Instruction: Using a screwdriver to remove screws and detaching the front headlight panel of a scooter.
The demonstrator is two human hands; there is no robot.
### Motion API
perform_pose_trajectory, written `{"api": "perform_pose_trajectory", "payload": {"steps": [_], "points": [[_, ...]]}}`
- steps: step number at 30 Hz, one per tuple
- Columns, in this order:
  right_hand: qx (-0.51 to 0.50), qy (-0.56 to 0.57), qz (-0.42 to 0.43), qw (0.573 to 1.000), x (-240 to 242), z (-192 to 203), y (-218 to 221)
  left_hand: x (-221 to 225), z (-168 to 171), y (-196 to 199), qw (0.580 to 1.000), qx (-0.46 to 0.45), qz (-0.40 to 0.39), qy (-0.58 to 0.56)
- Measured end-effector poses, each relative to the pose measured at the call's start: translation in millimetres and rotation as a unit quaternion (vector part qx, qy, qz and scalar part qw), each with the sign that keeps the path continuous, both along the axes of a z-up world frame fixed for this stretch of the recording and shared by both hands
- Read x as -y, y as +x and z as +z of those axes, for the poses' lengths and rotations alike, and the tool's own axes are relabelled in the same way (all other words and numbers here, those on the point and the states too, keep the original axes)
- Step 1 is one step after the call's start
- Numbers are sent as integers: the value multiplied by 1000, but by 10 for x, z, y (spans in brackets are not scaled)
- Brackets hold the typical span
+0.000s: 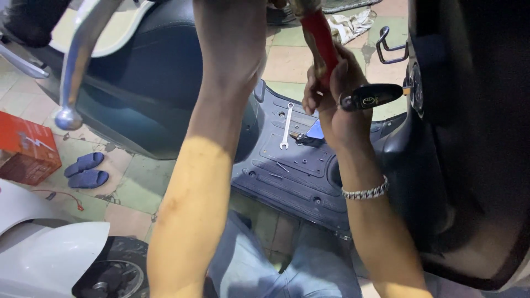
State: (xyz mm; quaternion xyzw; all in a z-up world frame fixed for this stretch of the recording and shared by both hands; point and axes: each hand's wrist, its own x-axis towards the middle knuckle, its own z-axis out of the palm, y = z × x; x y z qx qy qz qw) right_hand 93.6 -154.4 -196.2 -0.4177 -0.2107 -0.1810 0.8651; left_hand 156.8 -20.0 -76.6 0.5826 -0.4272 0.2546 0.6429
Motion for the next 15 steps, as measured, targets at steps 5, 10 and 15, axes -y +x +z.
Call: {"api": "perform_pose_trajectory", "payload": {"steps": [5, 10, 15], "points": [[25, 34, 13, 999, 41, -99, 43, 21, 41, -14, 992, -46, -99, -58], [-11, 98, 14, 995, 124, -324, 17, -40, -187, -4, 975, -66, -198, -77], [0, 92, 11, 996, 182, -411, 15, -89, -239, -65, 968, -116, -208, -77]]}}
